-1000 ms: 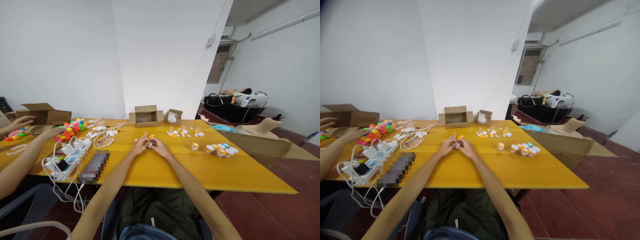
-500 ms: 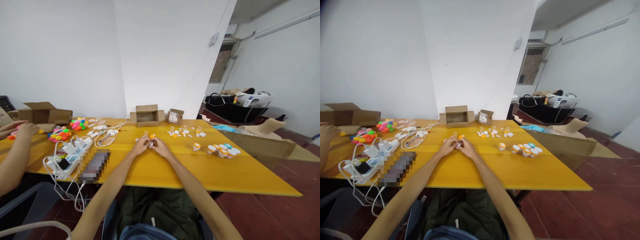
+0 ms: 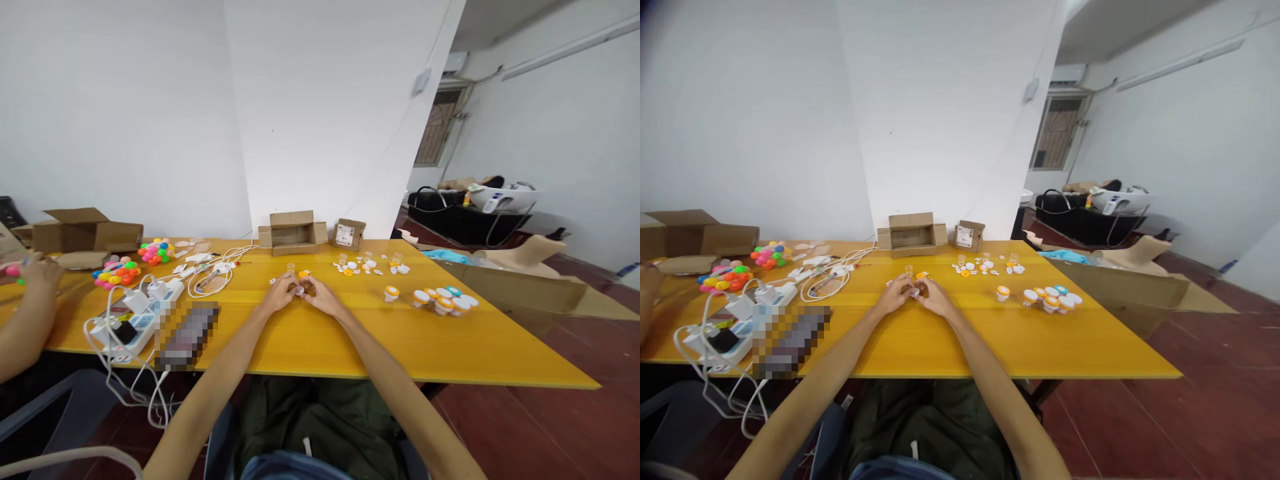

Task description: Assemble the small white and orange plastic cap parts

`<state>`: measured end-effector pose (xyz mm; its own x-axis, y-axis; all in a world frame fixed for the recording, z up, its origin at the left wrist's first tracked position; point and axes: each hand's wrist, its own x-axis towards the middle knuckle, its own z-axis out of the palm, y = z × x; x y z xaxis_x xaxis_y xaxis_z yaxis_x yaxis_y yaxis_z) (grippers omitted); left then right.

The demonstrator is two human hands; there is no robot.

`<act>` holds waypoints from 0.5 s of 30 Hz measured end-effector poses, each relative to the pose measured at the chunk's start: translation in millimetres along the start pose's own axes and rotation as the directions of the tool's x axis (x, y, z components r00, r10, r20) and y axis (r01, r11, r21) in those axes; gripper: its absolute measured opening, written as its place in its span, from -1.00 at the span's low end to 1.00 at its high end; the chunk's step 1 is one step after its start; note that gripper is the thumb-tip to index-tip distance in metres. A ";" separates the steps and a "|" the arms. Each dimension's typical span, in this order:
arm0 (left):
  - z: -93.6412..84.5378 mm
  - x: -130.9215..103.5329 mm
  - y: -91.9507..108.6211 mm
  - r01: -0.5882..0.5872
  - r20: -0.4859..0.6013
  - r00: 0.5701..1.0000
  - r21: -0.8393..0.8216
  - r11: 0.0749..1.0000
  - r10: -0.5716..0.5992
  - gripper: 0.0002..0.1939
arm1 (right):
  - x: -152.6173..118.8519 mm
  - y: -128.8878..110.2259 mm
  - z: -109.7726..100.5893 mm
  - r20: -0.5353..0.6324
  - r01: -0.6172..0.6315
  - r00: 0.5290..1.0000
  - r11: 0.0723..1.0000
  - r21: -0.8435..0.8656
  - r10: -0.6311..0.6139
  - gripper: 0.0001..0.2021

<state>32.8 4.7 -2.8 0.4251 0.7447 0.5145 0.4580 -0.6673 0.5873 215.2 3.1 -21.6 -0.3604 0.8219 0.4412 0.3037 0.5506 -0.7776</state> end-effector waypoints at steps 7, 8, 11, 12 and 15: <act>1.8 -0.1 -2.5 0.006 0.001 1.000 0.017 1.000 -0.006 -0.87 | 1.0 4.7 2.3 0.016 0.002 1.000 0.999 0.037 -0.003 -0.67; 1.8 -0.1 -2.5 0.008 0.000 1.000 0.019 1.000 -0.008 -0.87 | 1.2 5.4 2.3 0.015 0.000 1.000 0.999 0.040 0.000 -0.66; 0.9 -0.4 -2.1 0.013 0.001 1.000 0.024 1.000 -0.013 -0.88 | 1.2 7.0 2.4 0.002 -0.016 1.000 0.999 0.046 0.016 -0.64; 0.4 -0.6 -1.8 0.015 0.000 1.000 0.026 1.000 -0.015 -0.89 | 1.2 7.4 2.4 -0.008 -0.024 1.000 0.999 0.046 0.024 -0.63; -0.5 -0.9 -0.7 0.019 -0.006 1.000 0.031 0.999 -0.019 -0.90 | 1.1 8.3 2.2 -0.038 -0.042 0.998 0.998 0.045 0.043 -0.63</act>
<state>31.7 4.5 -3.3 0.4114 0.7572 0.5073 0.4902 -0.6530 0.5772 215.4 8.3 -28.5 -0.3135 0.8499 0.4236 0.2782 0.5087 -0.8147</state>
